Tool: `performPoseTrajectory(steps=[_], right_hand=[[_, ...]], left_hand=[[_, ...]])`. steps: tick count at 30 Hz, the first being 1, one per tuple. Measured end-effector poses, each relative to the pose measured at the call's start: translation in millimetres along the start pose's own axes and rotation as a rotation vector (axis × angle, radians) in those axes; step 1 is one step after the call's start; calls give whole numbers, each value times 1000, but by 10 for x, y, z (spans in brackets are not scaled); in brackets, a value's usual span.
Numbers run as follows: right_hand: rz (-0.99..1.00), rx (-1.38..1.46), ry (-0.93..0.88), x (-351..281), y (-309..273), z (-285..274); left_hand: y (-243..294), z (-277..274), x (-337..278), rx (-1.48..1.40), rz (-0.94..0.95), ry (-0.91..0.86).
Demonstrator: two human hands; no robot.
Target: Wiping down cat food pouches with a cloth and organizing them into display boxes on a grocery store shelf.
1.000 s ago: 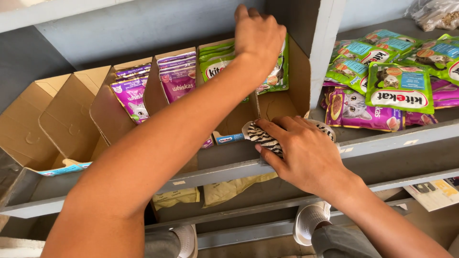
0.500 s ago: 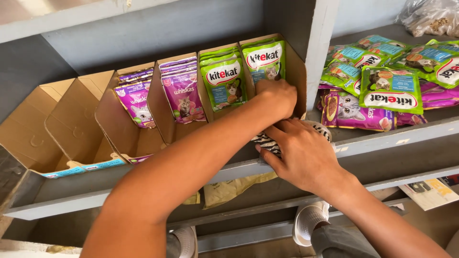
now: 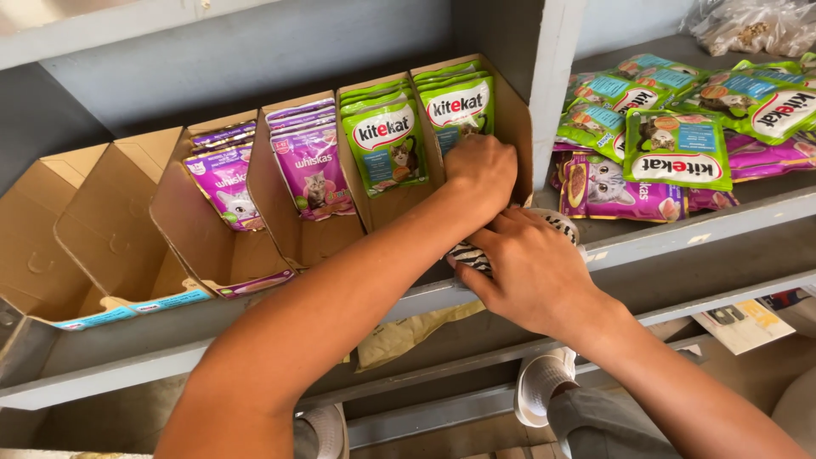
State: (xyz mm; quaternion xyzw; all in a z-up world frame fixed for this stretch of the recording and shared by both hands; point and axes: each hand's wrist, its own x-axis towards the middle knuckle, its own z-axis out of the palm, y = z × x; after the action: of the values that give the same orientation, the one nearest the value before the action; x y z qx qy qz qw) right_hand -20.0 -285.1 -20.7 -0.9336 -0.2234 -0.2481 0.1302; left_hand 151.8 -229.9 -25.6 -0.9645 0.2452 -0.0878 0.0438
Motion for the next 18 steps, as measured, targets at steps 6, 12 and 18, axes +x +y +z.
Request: performPoseTrajectory(steps=[6, 12, 18], right_hand=[[76, -11, -127, 52, 11, -29], [11, 23, -5, 12, 57, 15], [-56, 11, 102, -23, 92, 142]], left_hand=[[145, 622, 208, -163, -113, 563], [8, -566, -328, -360, -15, 129], [111, -1146, -877, -301, 52, 266]])
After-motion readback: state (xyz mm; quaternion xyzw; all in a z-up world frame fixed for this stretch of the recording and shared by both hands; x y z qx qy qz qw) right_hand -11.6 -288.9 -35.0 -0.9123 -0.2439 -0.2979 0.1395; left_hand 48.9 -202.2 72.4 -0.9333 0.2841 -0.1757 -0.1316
